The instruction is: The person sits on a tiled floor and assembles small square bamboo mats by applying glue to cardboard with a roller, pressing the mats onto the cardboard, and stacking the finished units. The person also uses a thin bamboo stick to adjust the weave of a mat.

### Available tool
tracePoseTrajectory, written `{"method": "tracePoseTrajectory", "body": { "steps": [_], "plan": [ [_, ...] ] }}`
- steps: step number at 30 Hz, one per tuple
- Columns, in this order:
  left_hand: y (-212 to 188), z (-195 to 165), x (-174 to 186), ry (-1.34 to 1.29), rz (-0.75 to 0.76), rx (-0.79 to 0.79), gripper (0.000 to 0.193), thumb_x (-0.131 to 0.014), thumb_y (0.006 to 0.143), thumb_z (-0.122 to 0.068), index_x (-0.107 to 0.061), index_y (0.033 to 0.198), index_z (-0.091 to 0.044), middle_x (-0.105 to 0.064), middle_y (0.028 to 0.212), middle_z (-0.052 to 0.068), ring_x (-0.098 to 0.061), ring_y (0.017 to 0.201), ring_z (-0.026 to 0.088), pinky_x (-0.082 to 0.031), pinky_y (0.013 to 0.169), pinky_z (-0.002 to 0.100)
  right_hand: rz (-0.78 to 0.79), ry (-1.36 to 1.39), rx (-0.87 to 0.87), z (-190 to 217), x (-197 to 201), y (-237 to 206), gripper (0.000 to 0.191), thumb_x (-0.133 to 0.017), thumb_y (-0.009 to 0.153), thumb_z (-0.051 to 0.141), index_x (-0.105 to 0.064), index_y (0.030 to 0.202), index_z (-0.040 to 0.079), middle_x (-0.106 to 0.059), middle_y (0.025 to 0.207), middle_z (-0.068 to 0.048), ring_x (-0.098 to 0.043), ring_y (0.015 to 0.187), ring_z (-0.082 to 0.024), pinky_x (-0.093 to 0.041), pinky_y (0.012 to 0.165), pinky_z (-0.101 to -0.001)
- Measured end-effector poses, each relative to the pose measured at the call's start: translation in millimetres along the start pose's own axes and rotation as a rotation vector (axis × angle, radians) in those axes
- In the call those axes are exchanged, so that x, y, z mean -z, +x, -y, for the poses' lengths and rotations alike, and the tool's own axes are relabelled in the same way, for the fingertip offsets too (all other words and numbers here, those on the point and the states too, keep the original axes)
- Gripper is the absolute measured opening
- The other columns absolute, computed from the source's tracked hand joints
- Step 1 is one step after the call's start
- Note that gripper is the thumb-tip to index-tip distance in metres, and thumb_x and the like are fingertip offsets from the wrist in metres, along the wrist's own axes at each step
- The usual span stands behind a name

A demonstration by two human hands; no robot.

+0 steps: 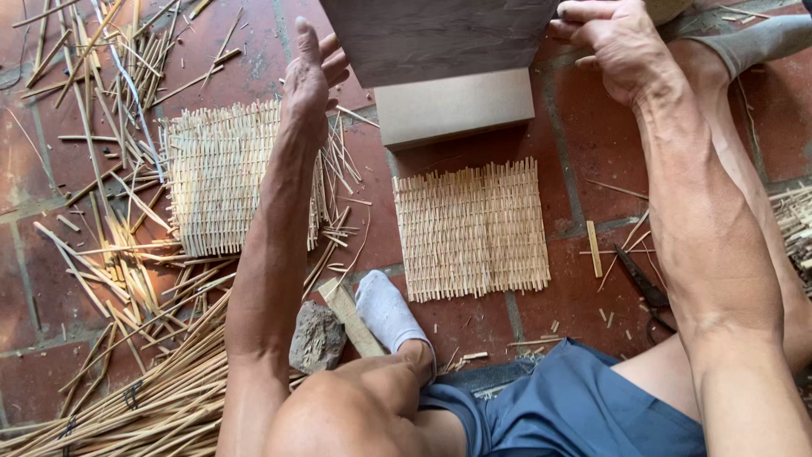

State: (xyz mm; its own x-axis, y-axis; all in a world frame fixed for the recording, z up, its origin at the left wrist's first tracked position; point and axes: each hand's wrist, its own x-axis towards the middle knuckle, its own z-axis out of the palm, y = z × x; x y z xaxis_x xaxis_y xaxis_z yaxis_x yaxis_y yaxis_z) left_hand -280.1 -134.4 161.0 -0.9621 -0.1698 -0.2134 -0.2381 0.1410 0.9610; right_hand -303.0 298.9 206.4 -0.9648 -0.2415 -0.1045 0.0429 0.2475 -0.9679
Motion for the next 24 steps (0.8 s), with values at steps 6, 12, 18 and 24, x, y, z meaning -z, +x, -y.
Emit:
{"method": "tracePoseTrajectory", "body": {
  "steps": [6, 12, 18, 24],
  "plan": [
    [-89.4, 36.3, 4.5, -0.362, -0.028, 0.051, 0.064, -0.071, 0.098, -0.044, -0.062, 0.126, 0.014, -0.072, 0.107, 0.018, -0.068, 0.097, 0.025, -0.054, 0.075, 0.04, 0.051, -0.284, 0.258, 2.4, -5.4, -83.1, 0.033, -0.048, 0.103, 0.012, -0.062, 0.131, 0.002, -0.069, 0.127, -0.011, -0.068, 0.118, -0.024, -0.06, 0.09, -0.0376],
    [-211.4, 74.9, -24.1, -0.359, -0.135, 0.211, 0.049, -0.061, 0.089, 0.005, -0.056, 0.137, 0.003, -0.066, 0.13, 0.016, -0.069, 0.116, 0.023, -0.062, 0.097, 0.027, -0.007, -0.075, -0.025, -39.4, -28.4, -173.3, 0.045, -0.052, 0.111, 0.032, -0.062, 0.139, -0.002, -0.069, 0.128, -0.018, -0.066, 0.114, -0.03, -0.053, 0.096, -0.0364],
    [-275.0, 157.3, -61.8, -0.463, -0.132, 0.159, 0.056, -0.058, 0.081, 0.021, -0.057, 0.135, 0.007, -0.064, 0.137, 0.019, -0.065, 0.125, 0.025, -0.056, 0.102, 0.031, -0.019, -0.163, -0.164, -116.3, -54.0, -231.4, 0.056, -0.053, 0.106, 0.038, -0.053, 0.142, -0.006, -0.064, 0.139, -0.019, -0.062, 0.13, -0.027, -0.048, 0.108, -0.0359],
    [-269.4, 211.3, -74.1, -0.375, -0.144, 0.14, 0.044, -0.055, 0.086, 0.017, -0.061, 0.129, 0.007, -0.067, 0.135, 0.017, -0.066, 0.124, 0.021, -0.054, 0.104, 0.028, -0.011, -0.126, -0.324, -169.3, -65.7, -241.2, 0.053, -0.049, 0.106, 0.027, -0.047, 0.147, -0.005, -0.052, 0.152, -0.019, -0.05, 0.141, -0.027, -0.038, 0.116, -0.0355]
  ]
}}
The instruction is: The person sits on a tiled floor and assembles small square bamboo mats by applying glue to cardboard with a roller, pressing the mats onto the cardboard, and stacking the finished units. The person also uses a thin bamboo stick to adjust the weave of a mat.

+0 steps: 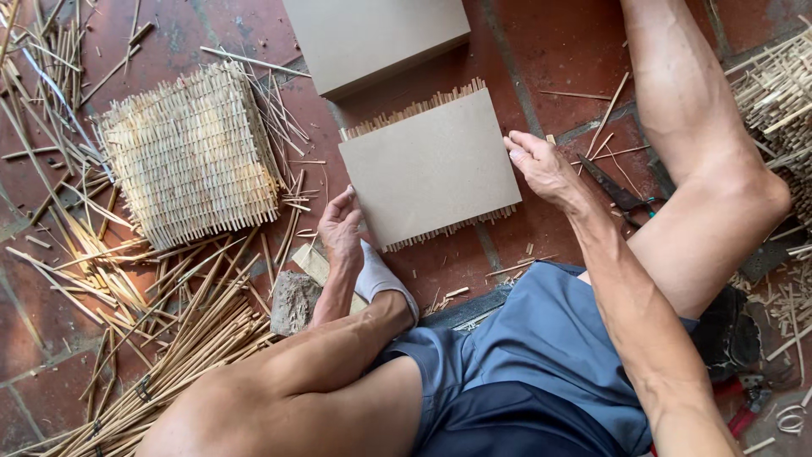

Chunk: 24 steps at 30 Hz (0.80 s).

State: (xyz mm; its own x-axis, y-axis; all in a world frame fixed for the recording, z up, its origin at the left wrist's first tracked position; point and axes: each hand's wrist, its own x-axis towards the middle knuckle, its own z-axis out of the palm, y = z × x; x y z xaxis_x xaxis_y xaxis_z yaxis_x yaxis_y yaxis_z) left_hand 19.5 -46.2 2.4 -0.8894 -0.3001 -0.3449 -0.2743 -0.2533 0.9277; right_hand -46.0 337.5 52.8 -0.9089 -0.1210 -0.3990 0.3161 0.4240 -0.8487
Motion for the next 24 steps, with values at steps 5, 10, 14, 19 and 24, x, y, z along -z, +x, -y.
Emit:
{"method": "tracePoseTrajectory", "body": {
  "steps": [5, 10, 14, 19, 24],
  "plan": [
    [10.3, 13.0, 4.9, -0.012, -0.016, 0.032, 0.043, -0.054, 0.085, 0.017, -0.063, 0.126, 0.008, -0.068, 0.132, 0.018, -0.067, 0.121, 0.02, -0.053, 0.106, 0.028, 0.074, 0.09, -0.043, -8.2, -5.2, 5.2, 0.057, -0.042, 0.103, 0.016, -0.031, 0.153, -0.008, -0.043, 0.159, -0.021, -0.041, 0.148, -0.027, -0.033, 0.121, -0.0347],
    [23.6, 18.7, 6.6, -0.016, -0.022, 0.066, 0.044, -0.052, 0.084, 0.017, -0.063, 0.125, 0.006, -0.069, 0.131, 0.014, -0.068, 0.117, 0.018, -0.054, 0.1, 0.027, 0.085, 0.089, -0.035, -7.9, -9.7, 15.2, 0.059, -0.041, 0.099, 0.009, -0.028, 0.153, -0.009, -0.038, 0.16, -0.023, -0.038, 0.15, -0.028, -0.03, 0.122, -0.0348],
    [28.3, 25.6, 7.0, -0.019, 0.004, 0.056, 0.041, -0.052, 0.087, 0.016, -0.064, 0.125, 0.007, -0.07, 0.129, 0.017, -0.068, 0.113, 0.018, -0.053, 0.099, 0.026, 0.077, 0.088, -0.036, -8.8, -14.2, 22.8, 0.064, -0.041, 0.094, 0.005, -0.025, 0.154, -0.011, -0.036, 0.16, -0.024, -0.036, 0.151, -0.028, -0.029, 0.123, -0.0351],
    [27.9, 25.7, 4.6, -0.022, 0.019, 0.095, 0.04, -0.051, 0.087, 0.016, -0.064, 0.123, 0.008, -0.07, 0.129, 0.019, -0.068, 0.115, 0.018, -0.052, 0.102, 0.027, 0.058, 0.062, -0.073, -9.5, -16.6, 25.6, 0.069, -0.039, 0.088, 0.0, -0.025, 0.154, -0.011, -0.038, 0.16, -0.025, -0.038, 0.15, -0.028, -0.029, 0.124, -0.0345],
    [30.9, 16.9, -4.2, -0.021, 0.026, 0.067, 0.041, -0.049, 0.085, 0.015, -0.064, 0.123, 0.007, -0.068, 0.133, 0.016, -0.066, 0.122, 0.018, -0.051, 0.106, 0.028, 0.037, 0.041, -0.086, -13.8, -19.1, 33.0, 0.071, -0.038, 0.085, -0.004, -0.026, 0.155, -0.011, -0.038, 0.159, -0.027, -0.038, 0.15, -0.028, -0.029, 0.124, -0.0343]
  ]
}}
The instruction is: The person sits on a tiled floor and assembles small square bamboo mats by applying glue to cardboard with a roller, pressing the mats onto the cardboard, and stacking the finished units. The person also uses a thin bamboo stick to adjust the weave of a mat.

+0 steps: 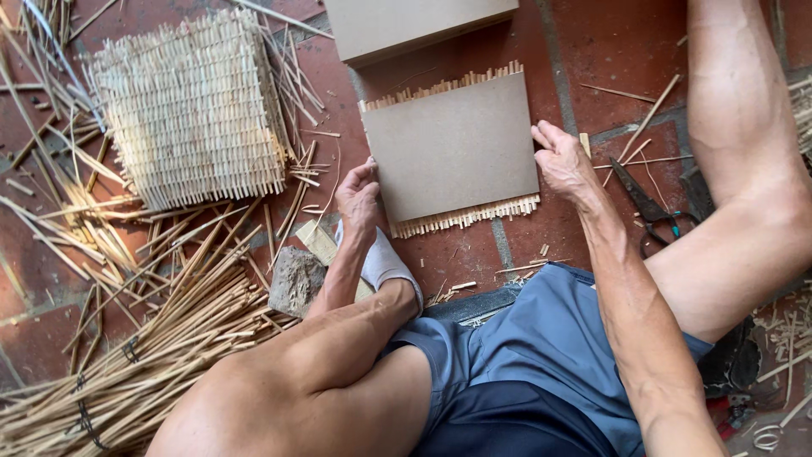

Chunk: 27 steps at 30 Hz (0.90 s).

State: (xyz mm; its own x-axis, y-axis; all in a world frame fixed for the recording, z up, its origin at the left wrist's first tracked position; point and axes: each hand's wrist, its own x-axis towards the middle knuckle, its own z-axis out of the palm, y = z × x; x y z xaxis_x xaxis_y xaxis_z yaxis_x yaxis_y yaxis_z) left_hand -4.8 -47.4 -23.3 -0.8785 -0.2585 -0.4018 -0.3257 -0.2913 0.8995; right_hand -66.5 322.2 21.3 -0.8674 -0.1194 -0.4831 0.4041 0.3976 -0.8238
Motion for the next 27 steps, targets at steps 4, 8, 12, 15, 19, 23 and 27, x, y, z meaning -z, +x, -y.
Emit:
{"method": "tracePoseTrajectory", "body": {
  "steps": [4, 8, 12, 15, 19, 23, 27],
  "plan": [
    [3.1, -2.8, -0.3, 0.212, 0.003, -0.051, 0.044, -0.051, 0.085, 0.014, -0.067, 0.125, 0.009, -0.07, 0.132, 0.02, -0.065, 0.124, 0.023, -0.048, 0.108, 0.03, 0.013, 0.009, 0.006, -8.8, 0.0, 9.7, 0.054, -0.037, 0.089, -0.01, -0.037, 0.142, -0.018, -0.042, 0.146, -0.037, -0.043, 0.136, -0.038, -0.04, 0.115, -0.0442],
    [3.5, -2.2, -1.6, 0.189, 0.015, 0.01, 0.053, -0.047, 0.079, 0.015, -0.064, 0.128, 0.01, -0.065, 0.136, 0.022, -0.062, 0.127, 0.026, -0.047, 0.112, 0.034, -0.007, -0.028, 0.12, -18.8, 4.9, 10.9, 0.035, -0.036, 0.084, -0.013, -0.045, 0.118, -0.01, -0.063, 0.139, -0.026, -0.064, 0.119, -0.023, -0.051, 0.097, -0.0268],
    [5.7, -8.0, -4.9, 0.194, 0.056, 0.001, 0.062, -0.04, 0.075, 0.017, -0.059, 0.134, 0.01, -0.064, 0.139, 0.023, -0.062, 0.132, 0.027, -0.045, 0.117, 0.033, -0.017, -0.084, 0.009, -21.3, 7.8, 12.0, 0.039, -0.036, 0.085, -0.013, -0.048, 0.122, -0.013, -0.06, 0.147, -0.022, -0.063, 0.128, -0.026, -0.053, 0.107, -0.0316],
    [7.4, -12.5, -6.5, 0.152, 0.071, -0.005, 0.067, -0.037, 0.072, 0.019, -0.057, 0.135, 0.011, -0.062, 0.141, 0.024, -0.058, 0.136, 0.027, -0.042, 0.117, 0.032, -0.002, -0.013, 0.095, -18.1, 6.7, 15.9, 0.051, -0.034, 0.085, -0.014, -0.042, 0.135, -0.01, -0.05, 0.152, -0.026, -0.053, 0.14, -0.03, -0.048, 0.114, -0.0336],
    [8.5, -13.8, -4.1, 0.193, 0.047, 0.071, 0.067, -0.037, 0.072, 0.018, -0.059, 0.135, 0.009, -0.066, 0.137, 0.023, -0.063, 0.13, 0.028, -0.049, 0.111, 0.032, 0.028, -0.008, 0.159, -11.4, 5.1, 15.8, 0.057, -0.033, 0.084, -0.015, -0.055, 0.136, -0.005, -0.057, 0.147, -0.022, -0.053, 0.143, -0.025, -0.048, 0.113, -0.0303],
    [13.3, -12.7, -1.2, 0.14, 0.11, 0.059, 0.071, -0.037, 0.07, 0.02, -0.057, 0.137, 0.007, -0.064, 0.14, 0.022, -0.061, 0.134, 0.026, -0.048, 0.114, 0.03, 0.034, -0.078, 0.168, -4.8, 4.8, 11.2, 0.03, -0.036, 0.089, -0.015, -0.056, 0.112, -0.01, -0.067, 0.133, -0.017, -0.063, 0.131, -0.019, -0.05, 0.106, -0.0274],
    [15.7, -15.4, 8.1, 0.234, 0.139, 0.059, 0.07, -0.037, 0.074, 0.022, -0.06, 0.137, 0.004, -0.065, 0.143, 0.02, -0.062, 0.135, 0.027, -0.048, 0.113, 0.034, -0.036, -0.14, 0.083, -7.3, 3.6, 13.4, 0.033, -0.04, 0.088, -0.012, -0.059, 0.114, -0.003, -0.067, 0.116, -0.004, -0.061, 0.103, -0.011, -0.051, 0.09, -0.0236]
  ]
}}
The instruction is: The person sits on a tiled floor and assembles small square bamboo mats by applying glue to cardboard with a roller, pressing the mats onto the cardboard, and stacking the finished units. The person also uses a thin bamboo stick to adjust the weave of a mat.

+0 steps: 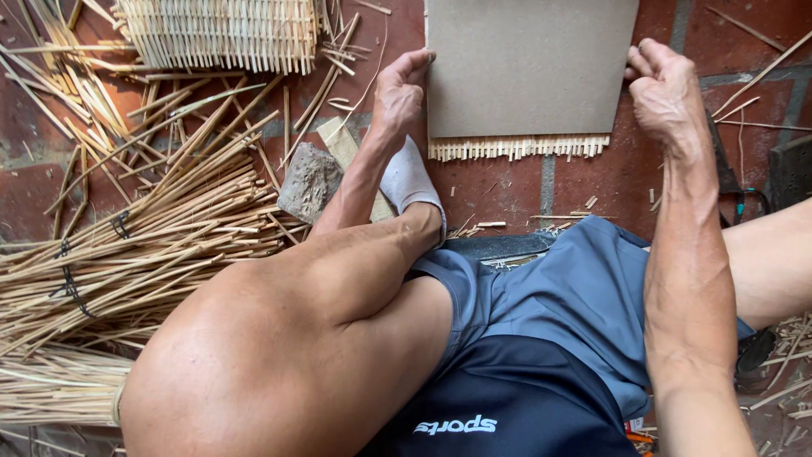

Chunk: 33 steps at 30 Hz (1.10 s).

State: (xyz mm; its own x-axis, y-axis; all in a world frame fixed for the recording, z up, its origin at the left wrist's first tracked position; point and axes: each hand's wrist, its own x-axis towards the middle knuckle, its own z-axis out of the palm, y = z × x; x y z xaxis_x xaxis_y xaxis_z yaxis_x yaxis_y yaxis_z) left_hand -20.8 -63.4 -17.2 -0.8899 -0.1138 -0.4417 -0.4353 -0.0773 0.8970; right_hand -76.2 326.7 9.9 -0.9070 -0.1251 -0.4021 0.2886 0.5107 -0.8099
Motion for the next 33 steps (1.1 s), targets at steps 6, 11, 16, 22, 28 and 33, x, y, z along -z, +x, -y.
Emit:
{"method": "tracePoseTrajectory", "body": {
  "steps": [6, 11, 16, 22, 28, 33],
  "plan": [
    [10.4, -9.2, 36.0, 0.08, 0.28, 0.025, 0.074, -0.032, 0.078, 0.024, -0.059, 0.142, -0.001, -0.064, 0.146, 0.018, -0.056, 0.143, 0.025, -0.043, 0.123, 0.04, 0.055, -0.008, 0.166, -21.4, -0.8, 5.4, 0.028, -0.037, 0.089, -0.018, -0.057, 0.107, -0.009, -0.064, 0.11, -0.003, -0.058, 0.101, -0.01, -0.05, 0.097, -0.0234],
    [19.9, -9.0, 52.3, 0.035, 0.435, 0.011, 0.082, -0.033, 0.073, 0.026, -0.052, 0.148, -0.002, -0.054, 0.153, 0.018, -0.047, 0.148, 0.025, -0.033, 0.126, 0.041, 0.028, -0.054, 0.154, -3.2, -3.0, -5.2, 0.033, -0.037, 0.089, -0.019, -0.058, 0.111, -0.007, -0.068, 0.115, -0.003, -0.06, 0.104, -0.01, -0.051, 0.099, -0.0226],
    [20.5, -3.8, 54.7, -0.023, 0.513, -0.098, 0.085, -0.035, 0.07, 0.028, -0.049, 0.149, 0.0, -0.049, 0.156, 0.021, -0.042, 0.15, 0.028, -0.028, 0.13, 0.038, -0.023, -0.131, 0.049, 42.0, -11.1, -21.4, 0.043, -0.036, 0.087, -0.016, -0.066, 0.114, -0.001, -0.07, 0.118, 0.0, -0.066, 0.111, -0.011, -0.053, 0.092, -0.0241],
    [6.7, -6.4, 47.7, 0.273, 0.427, -0.195, 0.08, -0.032, 0.075, 0.024, -0.049, 0.15, 0.001, -0.055, 0.153, 0.021, -0.051, 0.146, 0.03, -0.037, 0.127, 0.037, -0.024, -0.001, 0.134, 36.1, -7.4, -23.6, 0.049, -0.037, 0.088, -0.017, -0.069, 0.119, 0.004, -0.065, 0.105, 0.001, -0.064, 0.105, -0.013, -0.051, 0.104, -0.0282],
    [-8.1, -6.1, 27.4, 0.266, 0.343, -0.257, 0.08, -0.031, 0.078, 0.024, -0.043, 0.155, 0.004, -0.05, 0.158, 0.024, -0.046, 0.151, 0.031, -0.035, 0.129, 0.038, 0.04, -0.014, 0.109, 2.1, 5.1, -17.7, 0.032, -0.031, 0.079, -0.024, -0.052, 0.088, -0.002, -0.055, 0.092, 0.002, -0.057, 0.097, -0.012, -0.05, 0.116, -0.0336],
    [-15.7, 6.8, 22.2, 0.124, 0.329, -0.325, 0.09, -0.025, 0.07, 0.024, -0.028, 0.159, 0.009, -0.037, 0.164, 0.029, -0.034, 0.156, 0.035, -0.027, 0.132, 0.039, -0.039, -0.033, 0.036, -0.1, 2.3, -19.4, 0.059, -0.034, 0.08, -0.018, -0.066, 0.123, 0.007, -0.068, 0.116, 0.0, -0.066, 0.107, -0.012, -0.054, 0.103, -0.0316]
  ]
}}
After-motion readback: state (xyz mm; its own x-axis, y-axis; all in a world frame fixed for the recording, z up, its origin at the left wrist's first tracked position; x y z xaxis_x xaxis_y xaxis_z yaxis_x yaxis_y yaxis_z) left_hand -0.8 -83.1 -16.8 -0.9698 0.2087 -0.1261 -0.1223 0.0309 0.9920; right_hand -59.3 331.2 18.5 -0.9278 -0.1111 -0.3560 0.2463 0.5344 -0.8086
